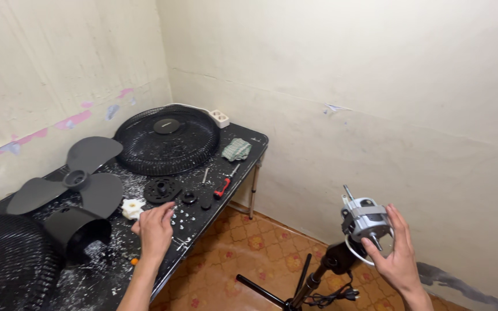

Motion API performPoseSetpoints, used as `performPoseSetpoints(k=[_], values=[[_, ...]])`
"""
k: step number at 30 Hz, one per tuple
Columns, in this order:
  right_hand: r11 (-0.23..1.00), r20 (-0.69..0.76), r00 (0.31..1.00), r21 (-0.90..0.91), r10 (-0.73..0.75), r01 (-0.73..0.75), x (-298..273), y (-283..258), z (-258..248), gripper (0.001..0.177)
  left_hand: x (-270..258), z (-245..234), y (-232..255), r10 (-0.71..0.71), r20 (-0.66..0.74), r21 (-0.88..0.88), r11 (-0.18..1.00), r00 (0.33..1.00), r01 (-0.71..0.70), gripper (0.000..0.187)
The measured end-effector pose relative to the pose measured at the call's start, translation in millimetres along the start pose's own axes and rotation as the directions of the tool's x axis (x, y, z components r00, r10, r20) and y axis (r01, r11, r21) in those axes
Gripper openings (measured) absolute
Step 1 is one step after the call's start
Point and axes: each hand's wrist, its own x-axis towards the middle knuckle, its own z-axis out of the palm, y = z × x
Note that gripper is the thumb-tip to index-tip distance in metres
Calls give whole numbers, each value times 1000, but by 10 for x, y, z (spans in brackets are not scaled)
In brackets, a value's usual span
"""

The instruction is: The person assembles a fan motor by attaching a metal housing to the motor body and securing it with screws using a screwdriver. The person handles the motor, housing, and screws, and uses a screwdriver to tighten the screws.

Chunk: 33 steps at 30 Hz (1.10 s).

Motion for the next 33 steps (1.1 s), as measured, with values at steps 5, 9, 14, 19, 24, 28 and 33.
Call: performPoseSetpoints(k=[5,9,14,19,24,28,33], values=[[999,-71,997,32,-10,12,-60,13,-149,78,-111,210,804,62,48,-219,974,997,-50,17],[997,-99,993,-26,72,-75,-168,0,-268,65,-338,413,1450,32,133,-465,885,991,34,17],[998,-196,979,-24,55,-61,-387,-44,-333,36,-697,651,2162,148,135,-715,699,980,-7,14],[985,-56,994,148,97,-88,-548,-119,-295,23,-1020,917,2741,148,393,-832,477,907,283,13],[991,-35,999,134,14,-10,-603,-357,-208,27,-1328,1058,3151,232,555,-823,291,799,487,13],[994,-57,998,102,-30,35,-569,-508,-193,28,-1472,1089,3313,292,456,-854,409,841,322,15],[983,-96,978,-19,-184,183,-583,-443,-260,23,-1526,1134,3434,285,512,-841,356,810,407,14]])
